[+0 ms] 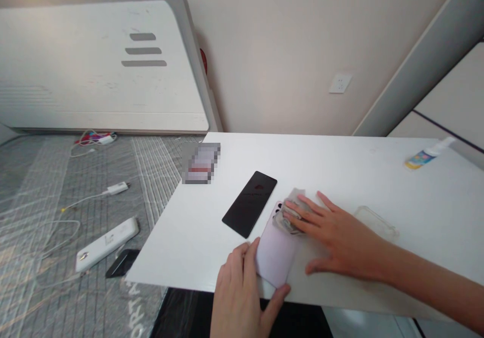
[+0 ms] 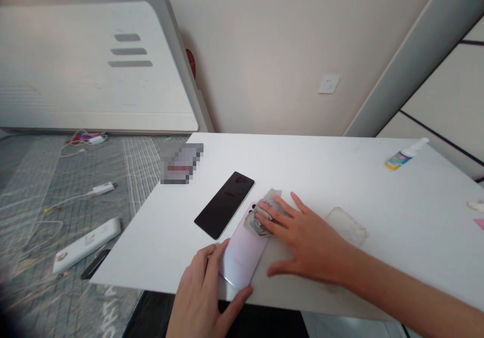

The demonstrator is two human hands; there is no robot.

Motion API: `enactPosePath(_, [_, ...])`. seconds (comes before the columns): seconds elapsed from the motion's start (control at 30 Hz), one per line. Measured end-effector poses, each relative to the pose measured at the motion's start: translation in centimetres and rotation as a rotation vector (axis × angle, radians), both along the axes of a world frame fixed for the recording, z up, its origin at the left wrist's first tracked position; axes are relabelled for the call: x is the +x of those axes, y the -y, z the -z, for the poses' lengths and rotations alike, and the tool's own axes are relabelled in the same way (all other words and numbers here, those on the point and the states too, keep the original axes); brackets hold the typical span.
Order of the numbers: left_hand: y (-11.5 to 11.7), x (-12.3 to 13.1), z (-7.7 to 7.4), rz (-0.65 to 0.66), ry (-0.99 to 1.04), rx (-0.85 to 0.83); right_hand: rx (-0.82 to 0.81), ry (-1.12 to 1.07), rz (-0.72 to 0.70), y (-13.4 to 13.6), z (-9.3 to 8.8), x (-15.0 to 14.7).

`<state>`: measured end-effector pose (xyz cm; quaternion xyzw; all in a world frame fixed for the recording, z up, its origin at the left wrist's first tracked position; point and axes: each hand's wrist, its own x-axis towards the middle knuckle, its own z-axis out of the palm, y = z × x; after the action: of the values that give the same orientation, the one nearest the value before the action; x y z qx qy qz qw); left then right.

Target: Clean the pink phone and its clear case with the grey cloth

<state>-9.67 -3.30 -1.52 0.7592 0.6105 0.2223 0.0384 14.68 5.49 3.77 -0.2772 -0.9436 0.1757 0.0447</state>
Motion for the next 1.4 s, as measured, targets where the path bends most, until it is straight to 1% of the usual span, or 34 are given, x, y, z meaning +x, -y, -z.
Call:
enactPosePath(0.1, [0.0,0.2,0.1,0.008,0.016,-0.02,-0.067,0.005,-0.147,-0.1,-0.2,0.3])
enactPosePath(0.13, [0.1,0.2,0.1,0.003,0.02,-0.023,-0.064,0.006,-0.144,-0.1,-0.2,0.3])
enactPosePath(0.2, [0.0,0.0,0.0,-0.012,0.023,-0.025,-0.013,0.008,-0.024,-0.1,-0.1,0.4])
enactPosePath(0.23, [0.0,-0.1,-0.1,-0.012,0.02,-0.026,-0.008,0.009,-0.001,-0.1,0.0,0.4])
enactPosePath(0.27, [0.0,-0.2,-0.1,-0.006,0.019,-0.026,-0.03,0.012,-0.034,0.0,0.1,0.4])
enactPosePath(0.33, [0.0,-0.3,-0.3,0.009,0.019,-0.024,-0.09,0.011,-0.142,0.1,0.3,0.3])
enactPosePath(0.37, [0.0,-0.3,-0.3,0.008,0.019,-0.024,-0.089,0.003,-0.139,0.2,0.4,0.2])
enactPosePath(0.43, [0.0,-0.3,-0.3,-0.005,0.014,-0.016,-0.037,-0.018,-0.021,0.4,0.4,0.1])
enactPosePath(0.47, [0.0,-0.2,-0.2,-0.006,0.007,-0.009,-0.026,-0.025,0.011,0.5,0.3,0.1])
enactPosePath(0.5, [0.1,-0.2,-0.1,-0.003,-0.002,-0.008,-0.038,-0.027,-0.007,0.7,0.2,0.0])
enactPosePath(0.57, [0.3,-0.2,0.0,0.014,-0.016,0.007,-0.1,-0.016,-0.112,1.1,-0.1,0.0])
enactPosePath(0.6, [0.4,-0.2,0.0,0.016,-0.018,0.023,-0.111,-0.02,-0.132,1.3,-0.3,0.1])
enactPosePath(0.63, [0.4,-0.2,-0.1,0.013,-0.019,0.042,-0.099,-0.037,-0.109,1.5,-0.5,0.3])
enactPosePath(0.7, [0.3,-0.2,-0.3,0.031,-0.03,0.092,-0.033,-0.124,0.018,1.7,-0.8,1.1])
enactPosePath(0.77, [0.1,-0.3,-0.6,0.104,-0.083,0.131,0.021,-0.246,0.121,1.7,-1.0,2.1])
enactPosePath(0.87, [-0.3,-0.3,-0.9,0.236,-0.189,0.178,0.055,-0.354,0.198,1.6,-0.9,3.3])
enactPosePath(0.93, [-0.5,-0.3,-0.9,0.26,-0.218,0.205,0.067,-0.389,0.239,1.5,-0.9,3.8])
enactPosePath(1.07, [-0.7,-0.7,-0.8,0.298,-0.197,0.243,0.075,-0.507,0.341,1.4,-1.0,4.9])
enactPosePath(1.2, [-0.8,-1.4,-0.7,0.353,-0.106,0.33,0.091,-0.649,0.384,1.3,-1.1,6.5])
enactPosePath(1.27, [-1.0,-1.8,-0.4,0.368,-0.041,0.358,0.093,-0.677,0.41,1.3,-1.0,7.0])
enactPosePath(1.33, [-1.1,-1.9,0.0,0.349,0.021,0.378,0.092,-0.644,0.396,1.2,-0.8,7.0])
enactPosePath(1.4, [-1.1,-1.9,0.4,0.311,0.062,0.374,0.086,-0.539,0.328,1.2,-0.5,6.3])
